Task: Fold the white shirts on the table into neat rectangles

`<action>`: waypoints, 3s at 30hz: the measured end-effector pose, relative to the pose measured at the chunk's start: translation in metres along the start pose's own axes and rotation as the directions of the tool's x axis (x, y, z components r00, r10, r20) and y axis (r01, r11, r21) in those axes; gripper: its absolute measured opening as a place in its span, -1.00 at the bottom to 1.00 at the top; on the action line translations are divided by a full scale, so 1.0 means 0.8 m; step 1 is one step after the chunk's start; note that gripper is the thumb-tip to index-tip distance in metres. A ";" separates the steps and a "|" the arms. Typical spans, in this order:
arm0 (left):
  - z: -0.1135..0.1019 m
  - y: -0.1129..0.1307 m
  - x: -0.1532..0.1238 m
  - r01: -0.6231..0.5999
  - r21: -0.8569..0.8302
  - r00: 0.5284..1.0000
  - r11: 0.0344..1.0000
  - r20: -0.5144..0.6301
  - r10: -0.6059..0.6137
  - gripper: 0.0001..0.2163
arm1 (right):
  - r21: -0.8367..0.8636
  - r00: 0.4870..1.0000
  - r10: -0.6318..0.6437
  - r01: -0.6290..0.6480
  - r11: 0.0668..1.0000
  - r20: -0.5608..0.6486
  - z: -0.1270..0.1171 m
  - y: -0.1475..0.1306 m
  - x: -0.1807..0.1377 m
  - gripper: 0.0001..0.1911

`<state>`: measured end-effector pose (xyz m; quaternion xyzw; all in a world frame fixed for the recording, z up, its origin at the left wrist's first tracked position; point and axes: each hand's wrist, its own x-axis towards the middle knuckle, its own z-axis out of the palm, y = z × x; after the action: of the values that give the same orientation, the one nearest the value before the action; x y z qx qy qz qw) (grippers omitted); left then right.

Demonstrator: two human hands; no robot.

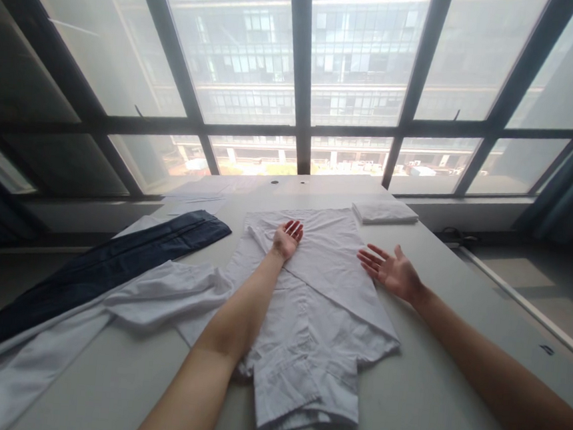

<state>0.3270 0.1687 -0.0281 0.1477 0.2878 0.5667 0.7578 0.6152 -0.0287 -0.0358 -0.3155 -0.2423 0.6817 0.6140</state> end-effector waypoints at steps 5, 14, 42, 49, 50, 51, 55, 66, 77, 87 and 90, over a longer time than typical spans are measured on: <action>0.001 0.001 -0.001 0.000 0.003 1.000 1.000 0.002 0.000 -0.78 | -0.213 0.921 0.289 -0.237 0.948 0.260 0.011 0.000 -0.019 -0.15; -0.001 0.001 0.001 0.001 0.006 1.000 1.000 0.008 -0.001 -0.79 | -0.595 0.534 0.736 -0.452 0.664 0.416 -0.020 -0.010 -0.027 -0.02; -0.004 0.001 0.006 0.002 0.003 1.000 1.000 0.011 -0.002 -0.78 | 0.058 0.997 -0.076 0.076 0.995 0.004 -0.013 -0.007 0.004 -0.21; -0.004 0.002 0.006 0.004 0.004 1.000 1.000 0.007 -0.004 -0.80 | -0.223 0.903 0.349 -0.297 0.928 0.249 0.010 -0.006 -0.024 -0.12; -0.003 0.002 0.005 0.004 0.005 1.000 1.000 0.008 -0.004 -0.80 | -0.228 0.896 0.365 -0.311 0.923 0.254 0.012 -0.004 -0.024 -0.15; -0.003 0.002 0.005 0.003 0.005 1.000 1.000 0.008 -0.003 -0.80 | -0.209 0.909 0.344 -0.298 0.931 0.236 0.012 -0.002 -0.022 -0.18; -0.003 0.002 0.004 0.002 0.010 1.000 1.000 0.011 -0.002 -0.80 | -0.017 0.997 0.039 -0.040 0.999 -0.066 0.000 0.005 0.004 -0.40; 0.002 0.002 -0.003 -0.014 0.078 1.000 0.997 0.004 0.014 -0.79 | -0.065 0.908 -0.291 0.285 0.956 -0.300 -0.026 -0.009 0.017 -0.60; 0.082 0.038 -0.018 0.019 0.389 0.993 0.921 0.103 -0.064 -0.88 | -0.216 0.906 -0.306 0.249 0.944 -0.292 -0.031 -0.001 0.016 -0.66; -0.072 0.244 -0.132 -0.112 0.936 0.992 0.335 0.088 0.086 -0.88 | -0.379 0.900 -0.345 0.232 0.896 -0.265 -0.014 -0.011 0.025 -0.71; -0.142 0.293 -0.175 -0.010 0.994 0.980 0.113 -0.012 0.198 -0.79 | -0.400 0.918 -0.339 0.237 0.885 -0.206 0.017 -0.015 0.031 -0.73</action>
<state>0.0505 0.0986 0.0487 0.5916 0.6323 0.2939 0.4047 0.6127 -0.0018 -0.0213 -0.4747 -0.3240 0.4751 0.6663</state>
